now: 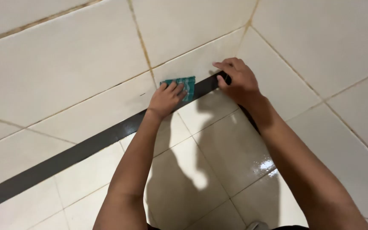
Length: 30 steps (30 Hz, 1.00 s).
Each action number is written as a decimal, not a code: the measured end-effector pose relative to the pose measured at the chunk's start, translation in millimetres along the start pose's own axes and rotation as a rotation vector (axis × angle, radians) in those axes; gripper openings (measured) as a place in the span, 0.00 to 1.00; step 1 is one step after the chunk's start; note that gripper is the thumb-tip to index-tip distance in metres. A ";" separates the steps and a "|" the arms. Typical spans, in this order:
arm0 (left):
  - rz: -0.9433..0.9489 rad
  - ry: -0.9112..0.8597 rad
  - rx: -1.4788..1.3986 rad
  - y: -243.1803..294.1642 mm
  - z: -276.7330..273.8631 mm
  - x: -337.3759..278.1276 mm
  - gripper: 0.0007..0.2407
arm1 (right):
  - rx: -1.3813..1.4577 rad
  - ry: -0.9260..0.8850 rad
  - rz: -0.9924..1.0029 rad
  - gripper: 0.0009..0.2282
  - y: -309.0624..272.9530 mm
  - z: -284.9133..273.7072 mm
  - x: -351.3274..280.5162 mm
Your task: The person uses a green cloth to scrub the grout lines and tiles on the lower section of a tiled wall. They move along the wall, cleaning the horizontal and vertical seams between the white and beige tiles.
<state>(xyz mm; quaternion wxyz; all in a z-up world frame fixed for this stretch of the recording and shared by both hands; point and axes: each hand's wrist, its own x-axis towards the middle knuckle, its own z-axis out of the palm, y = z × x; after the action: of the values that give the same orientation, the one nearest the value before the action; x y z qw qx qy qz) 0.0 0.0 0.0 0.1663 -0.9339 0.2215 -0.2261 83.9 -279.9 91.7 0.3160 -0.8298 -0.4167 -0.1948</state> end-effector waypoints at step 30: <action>-0.217 -0.037 0.075 -16.8 -26.3 -89.4 0.25 | 0.059 -0.166 -0.013 0.18 -50.1 85.0 33.5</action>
<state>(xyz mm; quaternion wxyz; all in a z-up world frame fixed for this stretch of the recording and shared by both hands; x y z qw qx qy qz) -78.9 52.4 -2.2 0.1796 -0.9496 0.1073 -0.2334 67.5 -179.9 68.0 0.3032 -0.8307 -0.4524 -0.1151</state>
